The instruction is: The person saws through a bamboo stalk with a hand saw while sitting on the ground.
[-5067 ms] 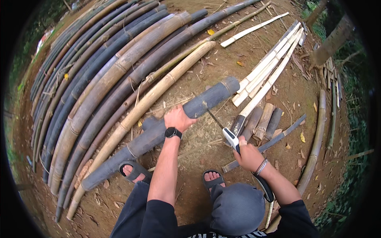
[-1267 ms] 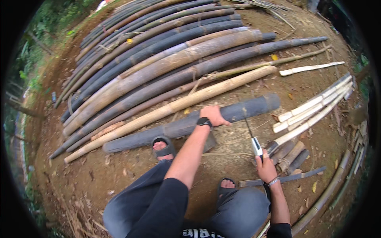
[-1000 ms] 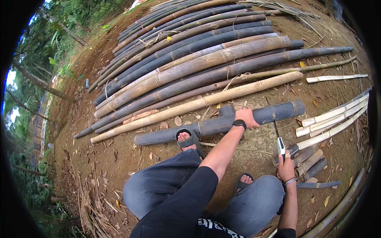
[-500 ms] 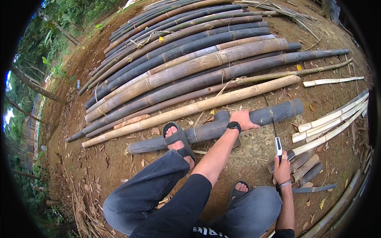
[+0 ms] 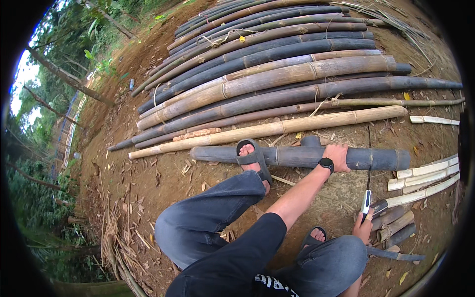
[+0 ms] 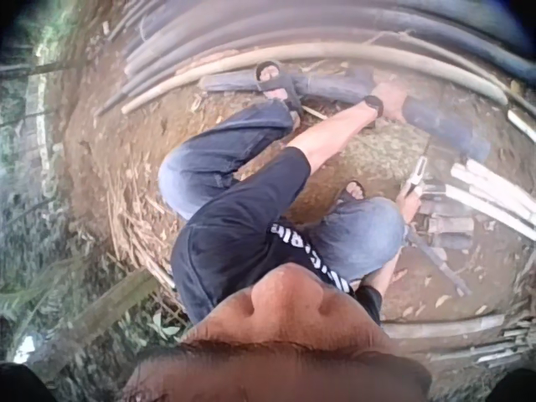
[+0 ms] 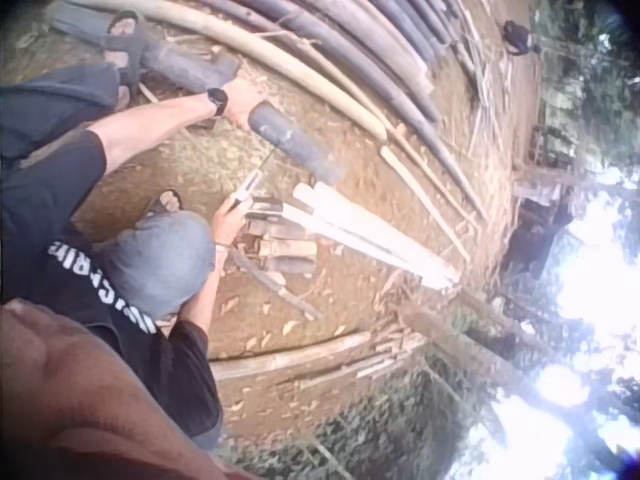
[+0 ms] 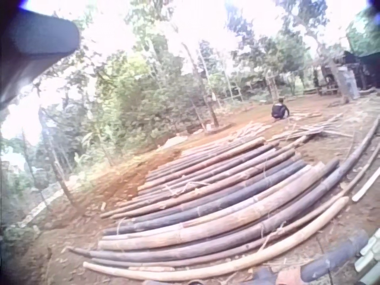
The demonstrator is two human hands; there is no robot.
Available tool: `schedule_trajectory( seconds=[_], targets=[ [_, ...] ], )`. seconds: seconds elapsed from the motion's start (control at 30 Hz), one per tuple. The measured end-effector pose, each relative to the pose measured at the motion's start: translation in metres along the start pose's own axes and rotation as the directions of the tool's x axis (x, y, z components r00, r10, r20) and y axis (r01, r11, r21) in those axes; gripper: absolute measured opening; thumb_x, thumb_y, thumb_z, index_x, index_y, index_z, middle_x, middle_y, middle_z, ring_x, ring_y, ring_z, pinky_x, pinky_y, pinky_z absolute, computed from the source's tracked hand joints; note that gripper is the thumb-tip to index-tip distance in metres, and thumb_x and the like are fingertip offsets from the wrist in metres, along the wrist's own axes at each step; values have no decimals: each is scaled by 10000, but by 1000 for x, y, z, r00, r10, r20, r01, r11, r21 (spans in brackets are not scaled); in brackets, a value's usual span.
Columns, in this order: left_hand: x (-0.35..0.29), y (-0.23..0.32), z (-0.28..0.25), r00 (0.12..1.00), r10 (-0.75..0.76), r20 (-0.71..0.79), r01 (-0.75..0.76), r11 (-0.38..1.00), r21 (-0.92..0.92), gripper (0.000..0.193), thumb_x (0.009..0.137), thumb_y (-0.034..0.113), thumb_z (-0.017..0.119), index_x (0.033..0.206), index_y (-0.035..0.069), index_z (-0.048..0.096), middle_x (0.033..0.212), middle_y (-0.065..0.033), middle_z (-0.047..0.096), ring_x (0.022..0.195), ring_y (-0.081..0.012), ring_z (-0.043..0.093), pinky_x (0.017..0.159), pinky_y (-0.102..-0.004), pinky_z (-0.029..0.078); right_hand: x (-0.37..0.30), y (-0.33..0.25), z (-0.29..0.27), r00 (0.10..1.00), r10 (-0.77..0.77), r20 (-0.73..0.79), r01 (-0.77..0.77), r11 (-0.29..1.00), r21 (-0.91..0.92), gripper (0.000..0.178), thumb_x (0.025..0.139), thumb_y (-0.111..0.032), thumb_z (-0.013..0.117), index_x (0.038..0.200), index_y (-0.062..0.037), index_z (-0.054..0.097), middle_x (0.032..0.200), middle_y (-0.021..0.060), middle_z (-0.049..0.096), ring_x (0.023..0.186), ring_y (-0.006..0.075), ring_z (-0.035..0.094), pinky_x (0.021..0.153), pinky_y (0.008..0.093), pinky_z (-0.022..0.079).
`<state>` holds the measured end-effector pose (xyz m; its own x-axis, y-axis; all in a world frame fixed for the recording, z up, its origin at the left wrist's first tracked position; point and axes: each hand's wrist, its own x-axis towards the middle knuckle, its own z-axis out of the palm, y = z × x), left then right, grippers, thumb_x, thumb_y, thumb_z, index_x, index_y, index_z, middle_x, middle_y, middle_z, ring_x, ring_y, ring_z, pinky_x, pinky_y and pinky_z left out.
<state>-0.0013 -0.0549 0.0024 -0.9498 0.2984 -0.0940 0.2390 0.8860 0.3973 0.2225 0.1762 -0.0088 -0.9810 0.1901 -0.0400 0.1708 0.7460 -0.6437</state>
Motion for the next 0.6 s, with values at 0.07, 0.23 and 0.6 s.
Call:
schedule_trajectory(
  seconds=[0.07, 0.23, 0.6],
  targets=[
    [15, 18, 5, 999, 27, 26, -27, 1000, 4, 837, 564, 527, 890, 1145, -9, 615, 1043, -213, 719, 993, -354, 717, 882, -441, 576, 4, 13, 2, 997, -51, -57, 50, 998, -27, 399, 1048, -174, 546, 1401, -4, 473, 864, 283, 675, 792, 514, 649, 665, 550, 483],
    [35, 20, 23, 987, -12, -158, 16, 1000, 24, 427, 705, 196, 764, 1062, 18, 611, 1031, -205, 706, 997, -362, 693, 877, -473, 548, 19, -51, -28, 982, 155, 112, -149, 987, -60, 408, 1037, -208, 554, 1378, -13, 443, 847, 326, 665, 830, 554, 642, 676, 609, 484],
    [52, 5, -4, 999, -15, -41, 17, 998, 58, 744, 603, 435, 891, 1132, -11, 617, 1070, -201, 717, 1014, -359, 709, 921, -442, 562, 19, -79, -59, 967, 156, 203, -134, 984, -118, 404, 1033, -242, 549, 1325, 11, 432, 818, 361, 658, 821, 577, 637, 727, 646, 491]
  ],
)
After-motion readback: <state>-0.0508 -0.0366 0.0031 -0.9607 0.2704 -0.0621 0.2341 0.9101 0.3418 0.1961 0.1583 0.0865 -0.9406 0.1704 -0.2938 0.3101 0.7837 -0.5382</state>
